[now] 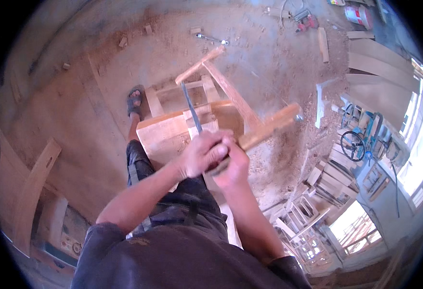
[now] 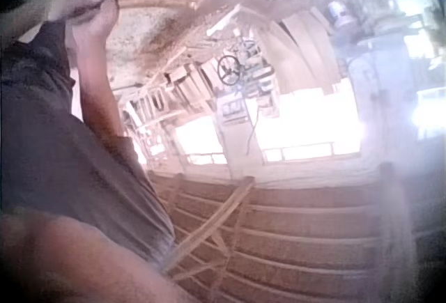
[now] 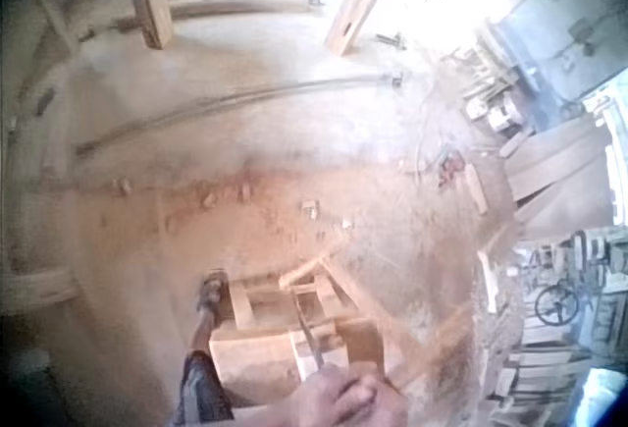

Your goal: The person uses a bow saw to cut a wooden plank resting on a workbench. They reposition the plank and continue sawing through different sections. After cutting, the person walks to a table, picks up a small wooden piece, and places it into a red plastic basket.

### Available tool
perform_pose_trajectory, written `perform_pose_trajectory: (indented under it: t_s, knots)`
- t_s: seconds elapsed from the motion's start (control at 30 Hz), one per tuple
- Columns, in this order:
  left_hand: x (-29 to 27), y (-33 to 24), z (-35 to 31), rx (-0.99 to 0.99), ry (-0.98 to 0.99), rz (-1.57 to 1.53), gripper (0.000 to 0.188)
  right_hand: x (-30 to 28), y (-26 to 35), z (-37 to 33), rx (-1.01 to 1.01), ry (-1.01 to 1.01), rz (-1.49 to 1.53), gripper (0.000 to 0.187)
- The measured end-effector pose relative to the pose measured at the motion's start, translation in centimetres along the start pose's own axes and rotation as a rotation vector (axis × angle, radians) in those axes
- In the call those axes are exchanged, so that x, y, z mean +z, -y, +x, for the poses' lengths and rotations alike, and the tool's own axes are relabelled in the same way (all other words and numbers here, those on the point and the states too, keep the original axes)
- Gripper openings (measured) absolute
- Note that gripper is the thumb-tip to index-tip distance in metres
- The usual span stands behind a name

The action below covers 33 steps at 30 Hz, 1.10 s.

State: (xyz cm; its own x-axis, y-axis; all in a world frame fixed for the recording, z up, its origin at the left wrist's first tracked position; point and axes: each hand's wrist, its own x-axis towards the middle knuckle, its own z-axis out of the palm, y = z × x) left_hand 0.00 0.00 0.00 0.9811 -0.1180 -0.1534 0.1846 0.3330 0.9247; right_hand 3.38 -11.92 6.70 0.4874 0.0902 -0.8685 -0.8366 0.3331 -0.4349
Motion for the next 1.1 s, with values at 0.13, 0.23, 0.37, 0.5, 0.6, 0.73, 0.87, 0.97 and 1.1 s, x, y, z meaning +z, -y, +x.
perform_pose_trajectory:
  t_s: [0.13,0.23,0.37,0.5,0.6,0.73,0.87,0.97,1.1]
  knots:
    - [6.6,-6.4,-3.3,0.147,0.080,-0.047,0.047,-2.7,4.9,-11.5,0.060,0.270,-0.006,0.024]
    - [8.9,-9.6,-5.5,0.078,-0.017,-0.047,0.041,1.4,6.8,-15.0,0.110,0.041,-0.266,0.025]
    - [3.4,-3.2,-2.3,0.101,0.037,0.171,0.039,0.2,2.5,-6.8,0.076,-0.039,-0.250,0.024]
    - [-0.8,-0.7,0.2,-0.011,-0.112,-0.184,0.040,1.1,-0.2,2.0,0.031,-0.028,-0.337,0.021]
    - [1.2,-2.1,-1.8,-0.047,-0.087,-0.277,0.028,1.8,1.6,-1.9,0.045,0.017,-0.353,0.011]
    - [7.1,-7.4,-5.6,0.220,-0.319,-0.042,0.042,2.2,5.2,-12.8,0.117,0.064,-0.502,0.019]
    - [2.7,-4.1,-2.8,0.142,-0.014,0.080,0.035,2.9,1.9,-6.9,0.030,-0.169,-0.546,0.019]
    - [-1.1,1.1,-0.3,0.208,-0.193,-0.081,0.035,2.1,0.0,1.7,0.008,0.020,-0.490,0.012]
    - [0.6,0.8,-1.6,-0.237,0.033,-0.326,0.036,2.4,2.1,-0.5,0.097,0.120,-0.433,0.015]
